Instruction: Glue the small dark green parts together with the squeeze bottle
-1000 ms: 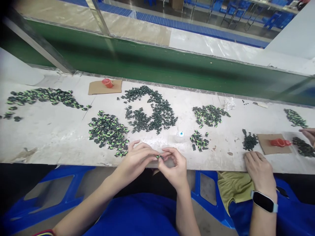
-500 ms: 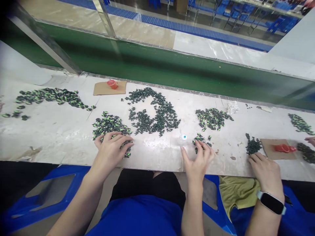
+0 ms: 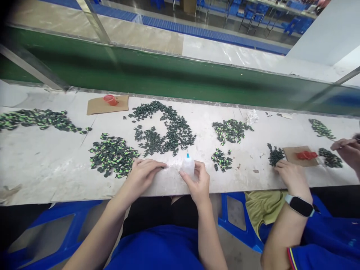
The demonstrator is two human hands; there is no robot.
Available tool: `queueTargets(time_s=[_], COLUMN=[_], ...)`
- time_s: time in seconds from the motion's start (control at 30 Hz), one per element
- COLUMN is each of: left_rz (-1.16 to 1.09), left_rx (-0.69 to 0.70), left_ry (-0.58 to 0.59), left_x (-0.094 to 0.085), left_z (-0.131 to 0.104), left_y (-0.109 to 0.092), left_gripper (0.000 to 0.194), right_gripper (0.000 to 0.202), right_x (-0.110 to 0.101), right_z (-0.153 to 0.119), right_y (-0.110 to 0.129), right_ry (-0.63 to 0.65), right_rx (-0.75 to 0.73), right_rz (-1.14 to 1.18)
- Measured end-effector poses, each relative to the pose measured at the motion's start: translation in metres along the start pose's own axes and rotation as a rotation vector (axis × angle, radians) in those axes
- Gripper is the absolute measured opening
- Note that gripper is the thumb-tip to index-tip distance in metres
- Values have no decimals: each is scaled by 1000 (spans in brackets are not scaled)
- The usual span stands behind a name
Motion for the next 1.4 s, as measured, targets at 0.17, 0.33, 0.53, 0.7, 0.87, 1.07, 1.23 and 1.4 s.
queueTargets(time_s=[0.17,0.33,0.53,0.7,0.87,1.07,1.23,1.4], left_rz=[-79,-92,-126,-136,-98,-82,-91,-86], left_rx=[78,50,-7,-24,-25,-15,-32,-27], left_ry=[-2,-131,-200,-245,-249,-259,-243,-253], left_x=[9,3,1,1,-1,-1,0,-1], left_z=[-4,-7,-6,-7,-7,-8,-7,-7], left_y=[-2,-1,-1,1,-2,-2,-1,-1], left_gripper=[29,17,11,8,8,9,9,9], right_gripper=[28,31,29,28,29,31,32,32], right_x=[-8,-10,-6,0,7,10,11,11], right_z=[-8,-7,-4,-4,-3,-2,-2,-2], right_y=[-10,-16,-5,-1,-1,-4,-5,-4], right_ry=[-219,-405,-392,-293,-156,-90,-73,-71], right_rx=[113,246,219,219,243,257,261,250], right_rz=[354,445,173,53,16,14,1,-17])
Point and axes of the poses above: each hand's wrist, its own z-axis towards the middle knuckle, its own x-axis out of the palm, y = z × x, the point moved 5 cm from there along z, towards the middle knuckle, and after that the axes turned 5 degrees about -x, right-handed, at the moved point
